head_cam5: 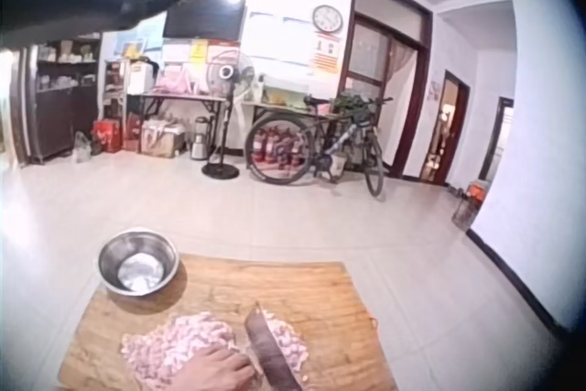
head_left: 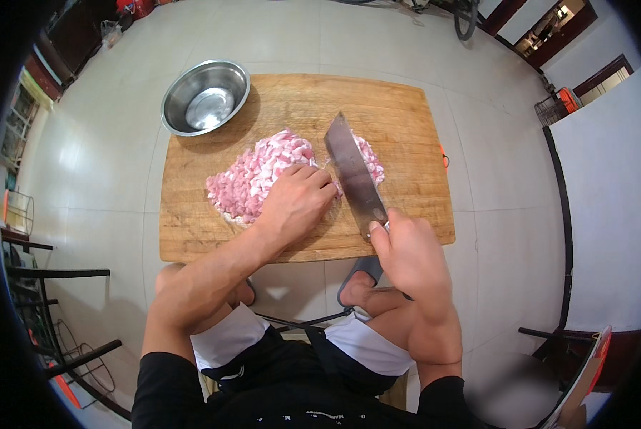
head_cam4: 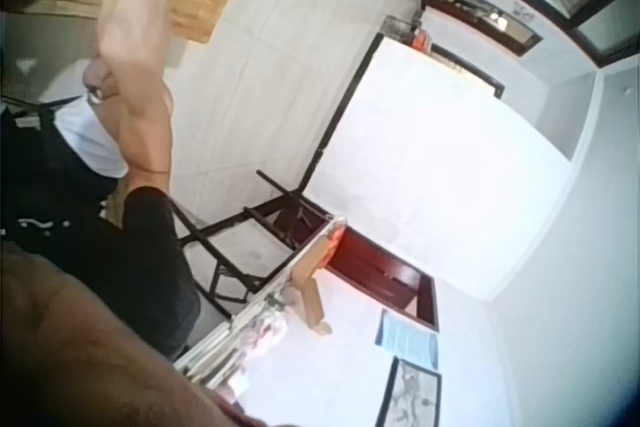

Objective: The person sits on the floor and uses a cleaver to chop a pile of raw meat into small pieces on a wooden cutting board. The person repeatedly gathers the meat and chops it with a rhythmic motion.

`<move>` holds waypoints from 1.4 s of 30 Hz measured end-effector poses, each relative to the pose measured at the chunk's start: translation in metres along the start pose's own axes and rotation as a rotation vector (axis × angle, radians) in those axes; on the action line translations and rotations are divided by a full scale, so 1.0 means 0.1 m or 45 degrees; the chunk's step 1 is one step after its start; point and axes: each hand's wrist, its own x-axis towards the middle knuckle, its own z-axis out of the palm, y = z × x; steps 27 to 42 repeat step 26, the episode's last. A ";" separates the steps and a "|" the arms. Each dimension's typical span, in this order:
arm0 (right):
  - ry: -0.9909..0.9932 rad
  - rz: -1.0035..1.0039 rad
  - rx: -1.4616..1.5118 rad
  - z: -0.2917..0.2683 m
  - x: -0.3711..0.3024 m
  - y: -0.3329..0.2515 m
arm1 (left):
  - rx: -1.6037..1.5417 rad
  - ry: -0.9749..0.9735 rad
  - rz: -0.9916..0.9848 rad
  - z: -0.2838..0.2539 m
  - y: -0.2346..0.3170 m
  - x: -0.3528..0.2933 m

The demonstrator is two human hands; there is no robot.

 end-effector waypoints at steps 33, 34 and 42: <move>-0.104 0.028 -0.164 0.24 0.42 -0.17 | -0.133 -0.134 0.053 -0.06 -0.05 0.07; -0.104 0.028 -0.164 0.24 0.42 -0.17 | -0.133 -0.134 0.053 -0.06 -0.05 0.07; -0.104 0.028 -0.164 0.24 0.42 -0.17 | -0.133 -0.134 0.053 -0.06 -0.05 0.07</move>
